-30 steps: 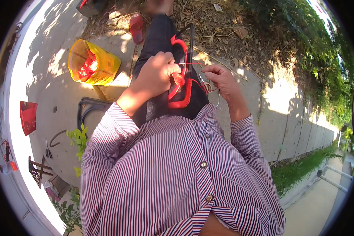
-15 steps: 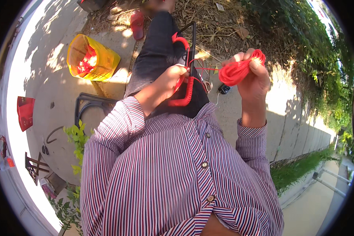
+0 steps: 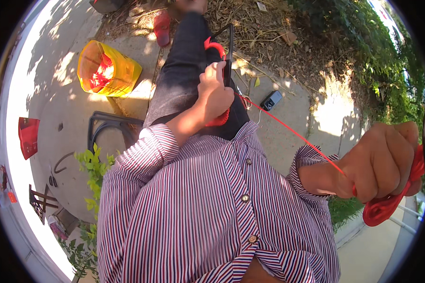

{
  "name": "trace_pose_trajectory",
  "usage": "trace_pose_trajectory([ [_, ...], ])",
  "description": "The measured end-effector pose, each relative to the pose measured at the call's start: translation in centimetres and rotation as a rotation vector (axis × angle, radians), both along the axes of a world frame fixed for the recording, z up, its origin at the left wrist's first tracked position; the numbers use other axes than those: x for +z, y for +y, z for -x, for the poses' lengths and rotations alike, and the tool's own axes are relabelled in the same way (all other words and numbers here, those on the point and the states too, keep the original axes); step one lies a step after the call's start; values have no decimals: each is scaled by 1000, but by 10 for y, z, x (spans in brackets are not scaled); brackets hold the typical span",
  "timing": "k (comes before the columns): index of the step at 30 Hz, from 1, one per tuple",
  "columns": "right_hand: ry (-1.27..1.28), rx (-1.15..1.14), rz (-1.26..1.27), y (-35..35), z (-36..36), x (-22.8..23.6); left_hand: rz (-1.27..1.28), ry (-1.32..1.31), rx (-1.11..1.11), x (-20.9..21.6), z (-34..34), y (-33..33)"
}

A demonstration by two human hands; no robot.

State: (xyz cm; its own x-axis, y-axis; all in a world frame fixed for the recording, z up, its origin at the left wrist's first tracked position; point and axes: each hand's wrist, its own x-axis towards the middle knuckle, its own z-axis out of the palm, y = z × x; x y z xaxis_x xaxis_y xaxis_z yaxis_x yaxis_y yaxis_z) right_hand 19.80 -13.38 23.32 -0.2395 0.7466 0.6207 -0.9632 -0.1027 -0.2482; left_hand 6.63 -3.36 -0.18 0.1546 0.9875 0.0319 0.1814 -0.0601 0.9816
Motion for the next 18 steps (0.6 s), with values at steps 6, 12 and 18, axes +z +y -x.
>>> trace_pose_trajectory([
  [6,-525,-269,-225,32,-44,-62,42,-159,-190,38,22,2],
  [12,-2192,-712,-414,57,-35,-175,474,299,-284,4,62,25],
  [18,-1698,-417,492,67,-5,-232,-120,267,-106,-30,49,14],
])
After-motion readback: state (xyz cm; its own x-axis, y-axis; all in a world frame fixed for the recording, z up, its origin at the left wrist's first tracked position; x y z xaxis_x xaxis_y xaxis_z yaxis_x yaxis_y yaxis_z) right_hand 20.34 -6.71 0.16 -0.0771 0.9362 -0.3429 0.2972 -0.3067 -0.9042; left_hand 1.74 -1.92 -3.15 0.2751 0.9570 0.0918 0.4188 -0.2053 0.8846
